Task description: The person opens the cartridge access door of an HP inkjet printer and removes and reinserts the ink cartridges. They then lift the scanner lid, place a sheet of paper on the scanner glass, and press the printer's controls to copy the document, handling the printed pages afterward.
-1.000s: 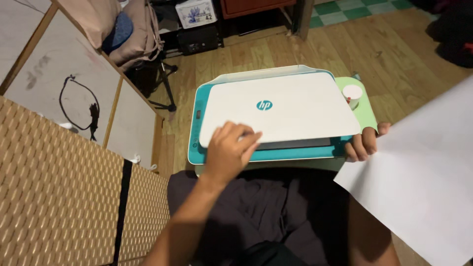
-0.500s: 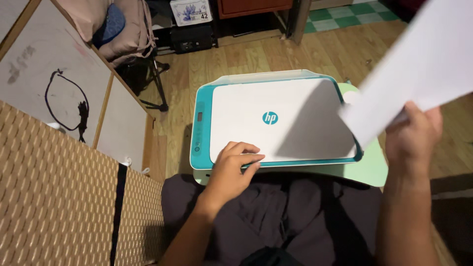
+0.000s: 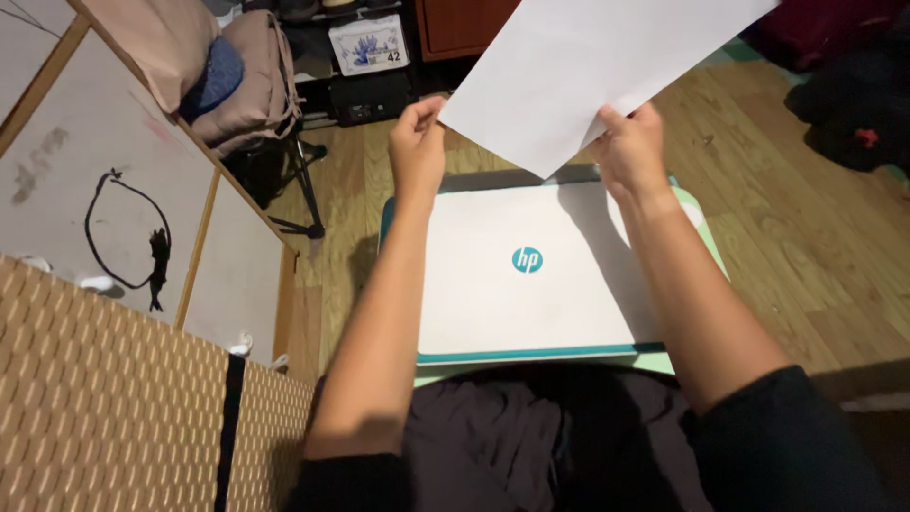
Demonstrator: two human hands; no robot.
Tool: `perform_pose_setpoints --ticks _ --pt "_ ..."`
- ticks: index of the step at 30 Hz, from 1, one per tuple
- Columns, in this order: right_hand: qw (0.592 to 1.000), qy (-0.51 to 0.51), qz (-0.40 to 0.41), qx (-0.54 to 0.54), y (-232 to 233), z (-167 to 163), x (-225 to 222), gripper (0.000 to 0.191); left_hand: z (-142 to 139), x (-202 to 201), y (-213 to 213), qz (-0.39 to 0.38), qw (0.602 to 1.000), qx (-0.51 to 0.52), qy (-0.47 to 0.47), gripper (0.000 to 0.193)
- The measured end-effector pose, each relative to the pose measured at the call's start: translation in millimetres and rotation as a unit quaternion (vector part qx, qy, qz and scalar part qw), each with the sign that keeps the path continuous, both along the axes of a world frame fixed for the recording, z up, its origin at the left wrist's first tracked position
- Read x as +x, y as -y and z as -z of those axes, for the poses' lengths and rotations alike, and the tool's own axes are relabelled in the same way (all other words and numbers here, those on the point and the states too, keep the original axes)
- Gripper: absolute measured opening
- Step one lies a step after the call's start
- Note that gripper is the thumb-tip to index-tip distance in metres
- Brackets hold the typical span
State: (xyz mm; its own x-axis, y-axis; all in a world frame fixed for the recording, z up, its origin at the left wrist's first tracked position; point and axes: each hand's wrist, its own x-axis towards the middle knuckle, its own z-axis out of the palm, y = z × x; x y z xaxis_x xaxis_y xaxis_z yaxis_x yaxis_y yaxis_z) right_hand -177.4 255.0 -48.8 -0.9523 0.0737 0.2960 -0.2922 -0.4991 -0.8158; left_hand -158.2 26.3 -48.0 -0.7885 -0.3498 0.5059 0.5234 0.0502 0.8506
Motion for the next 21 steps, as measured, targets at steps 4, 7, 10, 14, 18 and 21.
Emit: perform_pose_setpoints --ticks 4,7,10,14,18,21 --pt "1.0 0.014 0.002 0.025 15.1 -3.4 -16.5 0.032 11.5 -12.0 1.6 0.022 0.998 0.06 -0.01 0.03" --pt "0.999 -0.029 -0.02 0.014 11.4 1.0 -29.3 0.035 25.8 -13.7 3.3 0.038 0.997 0.058 0.029 0.031" --pt "0.997 -0.043 -0.033 -0.052 -3.6 4.5 -38.5 0.031 35.5 -13.1 4.2 0.012 0.997 -0.071 0.008 0.023" --pt "0.997 0.003 0.035 -0.071 -27.5 3.8 -38.1 0.029 39.8 -4.7 -0.1 0.001 0.941 -0.337 0.017 0.013" --pt "0.987 0.038 0.042 -0.147 -39.9 13.3 -35.2 0.03 43.9 -1.0 -10.7 0.021 0.904 -0.427 0.019 0.011" --pt "0.98 0.062 0.045 -0.183 -46.9 25.8 -44.7 0.03 46.9 -2.8 -15.4 -0.016 0.882 -0.471 0.021 0.019"
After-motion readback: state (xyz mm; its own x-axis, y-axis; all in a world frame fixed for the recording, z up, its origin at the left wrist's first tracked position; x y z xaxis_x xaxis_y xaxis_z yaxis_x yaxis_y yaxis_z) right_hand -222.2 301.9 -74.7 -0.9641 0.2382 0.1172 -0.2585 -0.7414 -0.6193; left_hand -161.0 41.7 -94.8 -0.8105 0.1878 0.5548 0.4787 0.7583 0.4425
